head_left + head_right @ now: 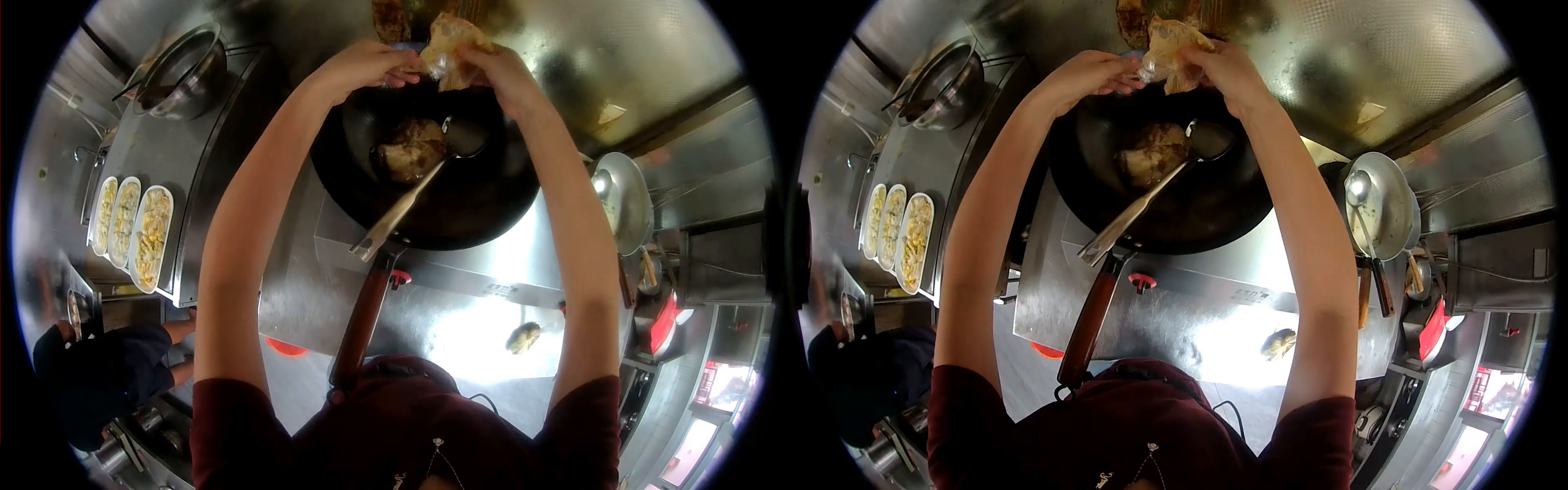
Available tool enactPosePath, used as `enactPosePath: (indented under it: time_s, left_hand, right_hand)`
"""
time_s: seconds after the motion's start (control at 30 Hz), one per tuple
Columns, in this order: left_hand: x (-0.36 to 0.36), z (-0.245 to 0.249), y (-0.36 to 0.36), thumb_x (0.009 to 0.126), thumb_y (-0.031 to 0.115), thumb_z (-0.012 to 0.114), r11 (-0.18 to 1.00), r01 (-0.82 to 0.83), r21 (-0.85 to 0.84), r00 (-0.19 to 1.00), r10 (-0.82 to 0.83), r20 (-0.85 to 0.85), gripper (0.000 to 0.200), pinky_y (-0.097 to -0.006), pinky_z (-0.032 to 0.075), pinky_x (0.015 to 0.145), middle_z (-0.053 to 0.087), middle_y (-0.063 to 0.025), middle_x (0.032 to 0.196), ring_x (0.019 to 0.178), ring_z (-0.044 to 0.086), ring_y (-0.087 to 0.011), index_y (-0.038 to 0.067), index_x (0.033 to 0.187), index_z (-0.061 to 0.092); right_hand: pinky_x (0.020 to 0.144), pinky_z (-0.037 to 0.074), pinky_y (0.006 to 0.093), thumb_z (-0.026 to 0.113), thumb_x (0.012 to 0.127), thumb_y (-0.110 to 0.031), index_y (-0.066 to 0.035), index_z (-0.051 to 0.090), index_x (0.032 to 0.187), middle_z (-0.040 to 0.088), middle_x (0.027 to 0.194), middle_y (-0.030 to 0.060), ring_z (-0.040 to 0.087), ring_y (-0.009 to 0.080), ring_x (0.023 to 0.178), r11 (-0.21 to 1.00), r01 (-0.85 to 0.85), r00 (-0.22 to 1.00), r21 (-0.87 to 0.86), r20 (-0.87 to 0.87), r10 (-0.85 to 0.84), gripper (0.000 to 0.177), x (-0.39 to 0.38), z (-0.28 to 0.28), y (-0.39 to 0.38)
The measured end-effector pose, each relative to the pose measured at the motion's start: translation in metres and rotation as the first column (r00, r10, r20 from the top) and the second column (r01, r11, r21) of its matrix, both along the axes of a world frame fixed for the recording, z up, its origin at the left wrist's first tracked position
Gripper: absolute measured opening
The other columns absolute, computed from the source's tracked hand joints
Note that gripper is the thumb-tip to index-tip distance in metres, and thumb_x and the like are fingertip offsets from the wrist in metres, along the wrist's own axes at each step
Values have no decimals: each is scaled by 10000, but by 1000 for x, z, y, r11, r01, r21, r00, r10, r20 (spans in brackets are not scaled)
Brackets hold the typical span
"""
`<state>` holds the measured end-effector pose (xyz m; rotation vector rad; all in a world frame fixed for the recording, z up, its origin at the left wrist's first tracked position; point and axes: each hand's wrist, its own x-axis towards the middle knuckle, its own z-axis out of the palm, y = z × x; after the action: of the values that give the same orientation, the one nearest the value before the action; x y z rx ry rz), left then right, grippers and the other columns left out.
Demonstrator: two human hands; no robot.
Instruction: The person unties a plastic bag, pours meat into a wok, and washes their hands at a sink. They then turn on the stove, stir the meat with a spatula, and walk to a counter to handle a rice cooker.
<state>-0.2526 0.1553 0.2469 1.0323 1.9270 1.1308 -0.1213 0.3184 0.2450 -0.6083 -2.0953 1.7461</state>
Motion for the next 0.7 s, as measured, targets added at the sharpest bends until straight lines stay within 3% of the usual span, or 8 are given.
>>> enactPosePath:
  time_s: [0.13,0.23,0.43,0.53,0.63,0.7]
  left_hand:
    - [-2,-2,0,800,277,593,996,76,47,994,-72,-78,307,-240,392,791,621,-25,911,860,548,-100,49,1003,615]
    - [-7,-13,5,776,255,618,983,92,159,968,-51,-247,290,-250,417,749,627,-36,875,817,562,-116,36,965,628]
    - [-5,-14,9,724,185,664,988,110,108,840,-34,-542,266,-270,442,680,631,-73,793,725,583,-136,0,909,619]
    - [4,-6,7,719,186,668,996,74,47,811,-33,-585,247,-270,436,677,624,-74,784,721,578,-138,19,894,619]
    - [4,-17,10,716,206,667,970,142,197,898,-43,-437,261,-275,431,663,614,-71,757,691,571,-149,26,896,609]
    - [4,-15,10,711,209,669,982,134,133,857,-48,-513,277,-280,431,669,610,-70,766,696,571,-156,28,910,601]
  right_hand:
    - [664,407,257,602,777,-219,-2,573,967,585,816,50,529,126,714,1000,-19,1000,-18,21,19,290,-2,-7,7]
    - [653,410,256,601,778,-212,-1,577,945,586,808,57,533,128,704,999,-26,999,-34,31,27,270,-1,-5,4]
    - [667,420,259,601,783,-223,-2,593,906,592,795,57,534,133,695,995,-32,998,-93,42,36,252,-1,-2,-2]
    - [632,423,261,585,795,-192,2,596,861,590,771,62,543,134,672,991,-32,999,-130,12,34,205,-2,-4,-4]
    - [621,425,260,580,798,-187,9,592,871,590,778,68,547,139,675,988,-61,998,-142,0,62,210,-7,-11,2]
    - [614,426,261,577,800,-185,18,587,887,589,797,74,547,145,680,987,-81,997,-142,-4,81,222,-8,-12,4]
